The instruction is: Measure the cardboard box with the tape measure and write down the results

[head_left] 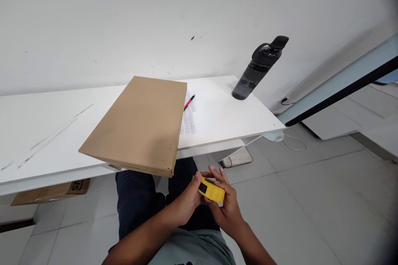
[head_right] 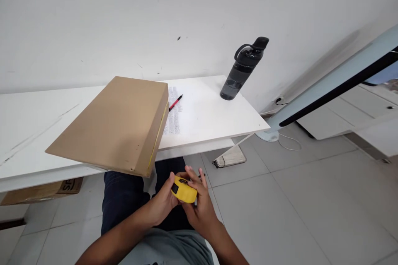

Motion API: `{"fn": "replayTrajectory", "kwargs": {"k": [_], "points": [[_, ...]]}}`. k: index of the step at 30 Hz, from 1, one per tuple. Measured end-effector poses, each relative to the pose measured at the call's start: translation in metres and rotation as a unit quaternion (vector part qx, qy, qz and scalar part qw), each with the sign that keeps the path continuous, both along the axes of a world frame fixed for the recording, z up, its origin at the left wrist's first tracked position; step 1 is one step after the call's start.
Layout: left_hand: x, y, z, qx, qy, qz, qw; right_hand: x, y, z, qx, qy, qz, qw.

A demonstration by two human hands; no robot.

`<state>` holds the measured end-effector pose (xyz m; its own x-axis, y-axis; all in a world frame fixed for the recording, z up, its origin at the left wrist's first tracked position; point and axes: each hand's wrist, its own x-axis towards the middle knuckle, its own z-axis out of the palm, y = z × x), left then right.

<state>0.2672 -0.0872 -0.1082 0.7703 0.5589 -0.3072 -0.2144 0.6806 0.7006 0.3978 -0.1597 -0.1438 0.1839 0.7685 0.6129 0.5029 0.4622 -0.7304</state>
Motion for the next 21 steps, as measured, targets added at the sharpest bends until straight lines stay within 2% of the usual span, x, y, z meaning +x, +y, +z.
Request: {"fn": "replayTrajectory", "kwargs": {"k": [2, 3, 5, 6, 8, 9, 10, 11, 14, 17, 21], "points": [[0.005, 0.002, -0.002, -0.046, 0.005, 0.027, 0.999, 0.016, 0.004, -0.002, 0.007, -0.108, 0.016, 0.994], [0.007, 0.005, -0.001, -0.043, 0.016, 0.045, 0.998, 0.027, 0.010, 0.002, 0.013, -0.146, 0.033, 0.989], [0.012, 0.014, 0.004, 0.031, 0.052, 0.068, 0.996, 0.053, 0.037, 0.018, 0.027, -0.173, 0.044, 0.984], [0.016, 0.019, 0.007, 0.088, 0.069, 0.072, 0.991, 0.066, 0.058, 0.030, 0.030, -0.162, 0.027, 0.986], [0.025, 0.032, 0.015, 0.195, 0.103, 0.069, 0.973, 0.090, 0.116, 0.056, -0.035, -0.167, -0.056, 0.984], [0.030, 0.039, 0.019, 0.231, 0.117, 0.068, 0.963, 0.099, 0.150, 0.068, -0.079, -0.224, -0.086, 0.968], [0.035, 0.047, 0.023, 0.256, 0.129, 0.075, 0.955, 0.106, 0.184, 0.078, -0.149, -0.308, -0.103, 0.934], [0.040, 0.054, 0.027, 0.275, 0.141, 0.087, 0.947, 0.110, 0.216, 0.087, -0.225, -0.396, -0.110, 0.884], [0.046, 0.077, 0.035, 0.329, 0.186, 0.143, 0.915, 0.111, 0.287, 0.097, -0.283, -0.454, -0.083, 0.841], [0.038, 0.102, 0.039, 0.371, 0.234, 0.221, 0.871, 0.107, 0.314, 0.090, -0.297, -0.473, -0.050, 0.828], [0.011, 0.134, 0.040, 0.412, 0.272, 0.303, 0.815, 0.103, 0.307, 0.076, -0.293, -0.478, -0.033, 0.827]]}}
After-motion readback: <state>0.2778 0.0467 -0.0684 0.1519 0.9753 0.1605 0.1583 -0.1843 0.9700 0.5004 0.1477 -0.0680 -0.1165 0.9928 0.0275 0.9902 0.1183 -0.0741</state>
